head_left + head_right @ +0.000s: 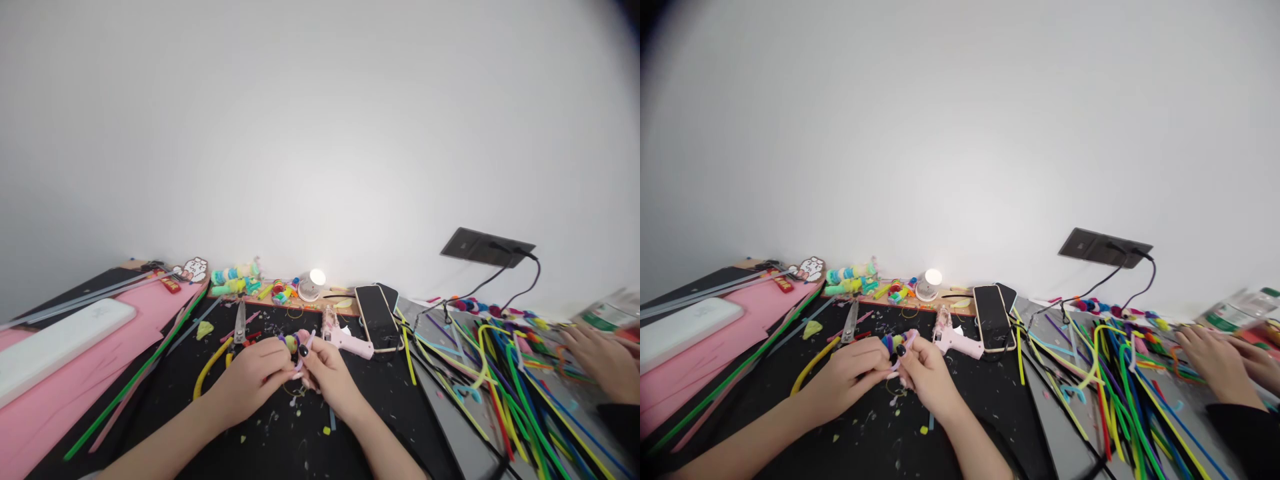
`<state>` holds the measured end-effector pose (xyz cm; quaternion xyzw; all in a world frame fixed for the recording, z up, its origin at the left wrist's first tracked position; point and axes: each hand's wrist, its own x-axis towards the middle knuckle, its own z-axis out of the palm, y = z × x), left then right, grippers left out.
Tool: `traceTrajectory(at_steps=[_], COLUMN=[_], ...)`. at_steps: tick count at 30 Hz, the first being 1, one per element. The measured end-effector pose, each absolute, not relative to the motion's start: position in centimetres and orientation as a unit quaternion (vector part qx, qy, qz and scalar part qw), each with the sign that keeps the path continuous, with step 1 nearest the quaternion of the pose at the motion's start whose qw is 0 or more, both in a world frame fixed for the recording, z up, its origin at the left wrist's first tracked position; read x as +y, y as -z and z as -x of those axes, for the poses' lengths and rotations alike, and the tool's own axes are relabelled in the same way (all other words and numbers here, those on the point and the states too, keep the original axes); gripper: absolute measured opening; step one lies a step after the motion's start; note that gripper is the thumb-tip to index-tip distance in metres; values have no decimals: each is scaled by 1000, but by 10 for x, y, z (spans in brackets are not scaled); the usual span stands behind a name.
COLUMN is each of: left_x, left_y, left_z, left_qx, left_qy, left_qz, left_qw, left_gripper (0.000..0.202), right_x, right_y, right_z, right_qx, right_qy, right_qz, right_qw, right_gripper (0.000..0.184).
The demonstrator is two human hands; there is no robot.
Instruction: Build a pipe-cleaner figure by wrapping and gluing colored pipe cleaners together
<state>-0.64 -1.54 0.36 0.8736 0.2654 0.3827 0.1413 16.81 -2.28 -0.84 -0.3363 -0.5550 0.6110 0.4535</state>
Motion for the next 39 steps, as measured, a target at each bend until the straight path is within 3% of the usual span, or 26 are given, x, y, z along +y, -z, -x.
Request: traceTrajectory(at_steps=[7,19,26,34,39], left_x=[-14,-12,-11,-10,-12], left_y=[-3,-8,-2,-4,-7], left_z=[6,6,7,6,4], left_qx=[248,158,263,219,336], left_qy=[-397,-362,-400,-370,-401], left_qz=[-868,-911,-865,-894,-820], left_qw=[165,121,151,127,233], left_gripper=[13,28,4,27,11], right_x=[-21,-21,-20,-22,-21], right_y=[7,9,2,6,8], right_z=[-172,-173,-173,-173,-175], right_qx=[-548,-571,-560,-596,-566], right_qy=[-616,-629,-599,-559,-540], right_qz=[342,331,342,375,391], right_qw=[451,411,459,437,485], right_gripper=[42,44,40,46,46])
